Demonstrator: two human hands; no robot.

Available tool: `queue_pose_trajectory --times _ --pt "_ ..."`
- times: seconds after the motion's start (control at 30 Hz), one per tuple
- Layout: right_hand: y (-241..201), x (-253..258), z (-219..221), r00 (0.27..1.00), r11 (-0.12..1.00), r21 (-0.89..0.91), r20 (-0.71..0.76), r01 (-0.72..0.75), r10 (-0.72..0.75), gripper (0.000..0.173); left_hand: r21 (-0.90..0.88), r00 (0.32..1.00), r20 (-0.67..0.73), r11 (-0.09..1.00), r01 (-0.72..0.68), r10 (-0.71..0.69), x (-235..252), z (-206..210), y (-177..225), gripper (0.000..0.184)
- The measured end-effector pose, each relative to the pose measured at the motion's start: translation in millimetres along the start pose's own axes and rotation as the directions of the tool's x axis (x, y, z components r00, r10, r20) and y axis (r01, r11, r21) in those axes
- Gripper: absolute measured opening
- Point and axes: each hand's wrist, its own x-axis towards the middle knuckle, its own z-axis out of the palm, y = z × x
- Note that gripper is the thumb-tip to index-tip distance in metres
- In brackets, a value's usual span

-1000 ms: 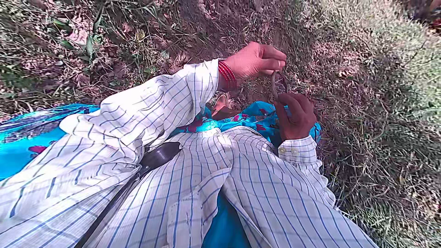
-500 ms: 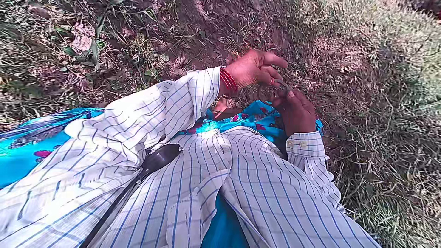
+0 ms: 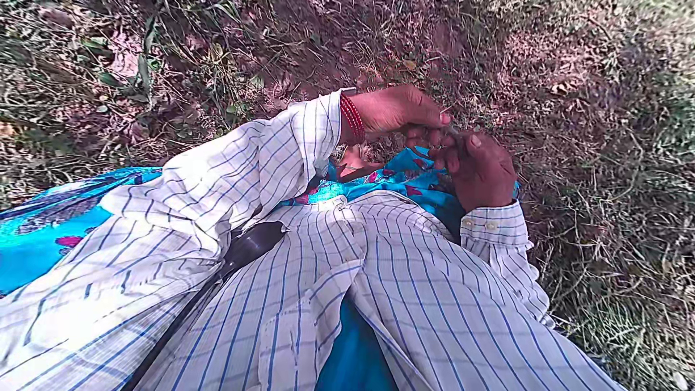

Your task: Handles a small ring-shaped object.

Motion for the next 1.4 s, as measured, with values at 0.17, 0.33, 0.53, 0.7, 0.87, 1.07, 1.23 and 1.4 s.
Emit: queue_pose_trajectory --times 0.17,0.33,0.53,0.7,0.87,1.07,1.23,1.4 --pt "2.0 -0.4 -3.5 0.993 0.985 -0.142 0.078 0.095 -0.085 0.027 0.132 0.999 0.005 0.991 0.034 -0.035 -2.8 -1.4 5.8 0.040" --pt "-3.1 -1.4 -4.0 0.979 0.915 -0.354 0.136 0.193 -0.153 0.022 0.212 0.997 0.084 0.977 -0.019 0.002 -1.8 -6.9 4.9 0.038" --pt "-1.5 -5.1 -3.3 0.986 0.894 -0.417 0.030 0.163 -0.166 0.030 0.162 0.999 -0.009 0.986 -0.041 0.043 -1.6 -2.4 -1.0 0.036" --pt "4.8 -11.6 -10.4 0.978 0.928 -0.334 -0.068 0.163 -0.196 0.017 0.011 1.000 -0.028 1.000 -0.013 0.013 -3.4 -5.9 -0.1 0.035" --pt "1.0 -14.9 -6.6 0.973 0.906 -0.394 -0.093 0.157 -0.209 0.007 -0.106 0.997 -0.074 0.994 0.021 -0.029 -1.0 1.7 0.0 0.038" --pt "0.6 -14.0 0.8 0.974 0.984 -0.174 -0.228 -0.033 -0.008 0.022 0.136 0.980 -0.192 0.987 0.082 -0.055 1.0 8.9 4.3 0.040" --pt "-4.4 -14.3 5.1 0.951 0.990 -0.031 -0.285 -0.137 0.123 0.028 0.294 0.983 -0.183 0.954 0.058 -0.003 4.0 6.1 -1.4 0.040" --pt "-4.3 -14.0 5.8 0.946 0.989 0.002 -0.290 -0.151 0.144 0.028 0.423 0.972 -0.228 0.905 0.050 0.053 5.7 3.1 -4.5 0.035"
